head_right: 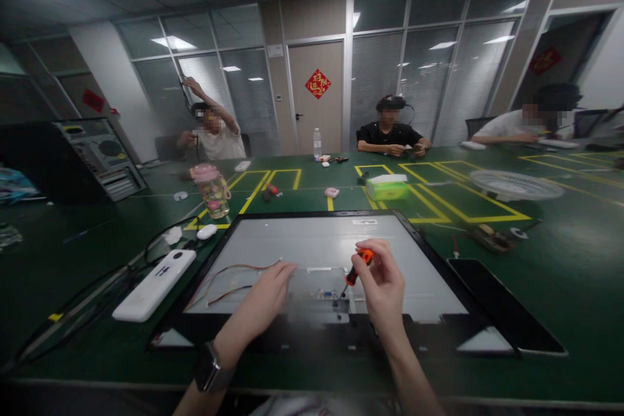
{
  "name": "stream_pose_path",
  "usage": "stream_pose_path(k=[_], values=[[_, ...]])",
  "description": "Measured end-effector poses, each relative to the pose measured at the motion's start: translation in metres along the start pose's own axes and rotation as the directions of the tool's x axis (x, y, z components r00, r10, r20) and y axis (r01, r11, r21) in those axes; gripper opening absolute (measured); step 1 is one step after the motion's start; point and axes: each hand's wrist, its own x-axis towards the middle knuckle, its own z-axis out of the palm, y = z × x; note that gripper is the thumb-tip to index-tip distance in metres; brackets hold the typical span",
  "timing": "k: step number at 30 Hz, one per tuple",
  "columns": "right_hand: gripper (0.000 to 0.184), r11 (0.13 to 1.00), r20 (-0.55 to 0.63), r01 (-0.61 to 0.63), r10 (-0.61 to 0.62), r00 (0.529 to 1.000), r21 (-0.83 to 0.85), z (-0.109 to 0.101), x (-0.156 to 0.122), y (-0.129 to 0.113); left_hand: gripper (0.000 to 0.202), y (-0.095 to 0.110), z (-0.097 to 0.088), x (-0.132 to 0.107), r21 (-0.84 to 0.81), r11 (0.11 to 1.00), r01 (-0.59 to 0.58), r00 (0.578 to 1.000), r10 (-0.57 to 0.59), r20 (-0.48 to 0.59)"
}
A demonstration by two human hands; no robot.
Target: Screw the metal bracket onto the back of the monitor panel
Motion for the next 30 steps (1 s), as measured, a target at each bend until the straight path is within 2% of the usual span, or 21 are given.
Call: stream_pose_path(k=[6,10,12,16,18,22,24,30], values=[[0.026,0.995,0.039,-0.092,0.091,0.995,0.031,0.0007,-0.0051,-0.0017,0.047,-0.0025,0.0031,0.0000,-0.004,1.000,-0.004,1.000,0.004,-0.023],[0.011,0.998,-0.024,0.028,-0.030,0.999,-0.052,0.0023,-0.0020,-0.0039,0.047,-0.0029,0.0040,-0.0002,0.001,1.000,-0.011,0.999,0.011,-0.036],[0.010,0.997,-0.022,0.042,-0.043,0.999,-0.062,0.0023,-0.0014,-0.0041,0.047,-0.0024,0.0034,-0.0005,0.001,1.000,-0.006,1.000,0.006,-0.027],[0.026,0.997,0.038,-0.072,0.071,0.997,0.035,0.0005,-0.0043,-0.0012,0.048,-0.0011,0.0020,-0.0011,0.005,1.000,-0.003,1.000,0.003,-0.028],[0.027,0.995,0.028,-0.091,0.090,0.996,0.034,0.0000,-0.0046,0.0001,0.048,-0.0007,0.0016,-0.0013,0.008,1.000,-0.005,1.000,0.005,-0.030],[0.011,0.998,-0.039,0.027,-0.029,0.999,-0.064,0.0008,-0.0008,-0.0008,0.048,-0.0002,0.0013,-0.0012,0.014,1.000,-0.004,1.000,0.004,-0.021],[0.009,0.994,-0.046,0.059,-0.064,0.997,-0.088,0.0009,-0.0001,-0.0018,0.048,-0.0001,0.0012,-0.0011,0.018,1.000,0.001,1.000,0.000,-0.020],[0.030,0.992,0.030,-0.105,0.104,0.994,0.069,0.0002,-0.0059,-0.0011,0.048,-0.0011,0.0013,-0.0013,0.004,1.000,-0.014,1.000,0.014,-0.024]])
